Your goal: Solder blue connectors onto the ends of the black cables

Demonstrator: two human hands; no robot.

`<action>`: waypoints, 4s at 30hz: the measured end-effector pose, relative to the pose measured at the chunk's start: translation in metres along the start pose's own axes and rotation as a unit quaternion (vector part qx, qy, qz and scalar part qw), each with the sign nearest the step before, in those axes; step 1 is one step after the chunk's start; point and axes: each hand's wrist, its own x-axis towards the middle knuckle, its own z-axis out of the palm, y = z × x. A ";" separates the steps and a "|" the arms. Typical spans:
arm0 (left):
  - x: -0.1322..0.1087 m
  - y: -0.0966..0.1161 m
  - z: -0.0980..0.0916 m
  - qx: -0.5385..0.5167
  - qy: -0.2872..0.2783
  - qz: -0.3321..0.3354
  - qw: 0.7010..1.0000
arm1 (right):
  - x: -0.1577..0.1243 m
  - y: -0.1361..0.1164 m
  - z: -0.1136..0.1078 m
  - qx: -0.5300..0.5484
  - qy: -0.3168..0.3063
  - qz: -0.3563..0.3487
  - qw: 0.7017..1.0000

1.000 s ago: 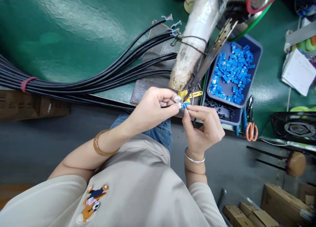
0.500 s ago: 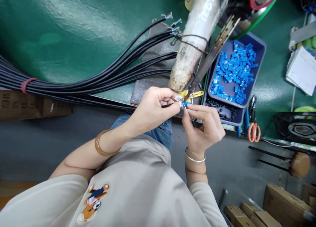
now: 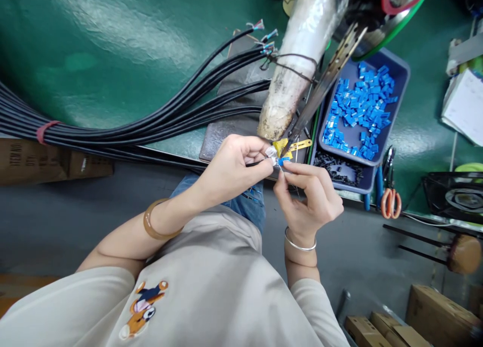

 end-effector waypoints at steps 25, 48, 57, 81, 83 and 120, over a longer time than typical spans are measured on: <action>-0.006 -0.007 -0.001 0.080 -0.020 0.016 0.996 | -0.004 0.001 0.001 0.003 0.001 0.003 1.000; -0.037 -0.028 -0.022 0.221 -0.108 0.162 0.956 | -0.017 -0.010 -0.016 0.120 0.007 0.201 0.972; -0.029 -0.013 -0.022 0.126 -0.091 0.058 0.986 | -0.014 -0.010 -0.002 0.201 -0.080 0.268 0.939; -0.020 -0.015 -0.020 0.089 -0.095 0.016 0.991 | -0.024 -0.010 -0.012 0.073 -0.073 0.134 0.985; -0.021 -0.016 -0.020 0.101 -0.092 0.025 0.990 | -0.024 -0.009 -0.011 0.069 -0.072 0.115 0.988; -0.028 -0.025 -0.014 0.224 -0.011 0.168 0.960 | -0.025 -0.004 0.004 0.108 -0.103 0.177 0.973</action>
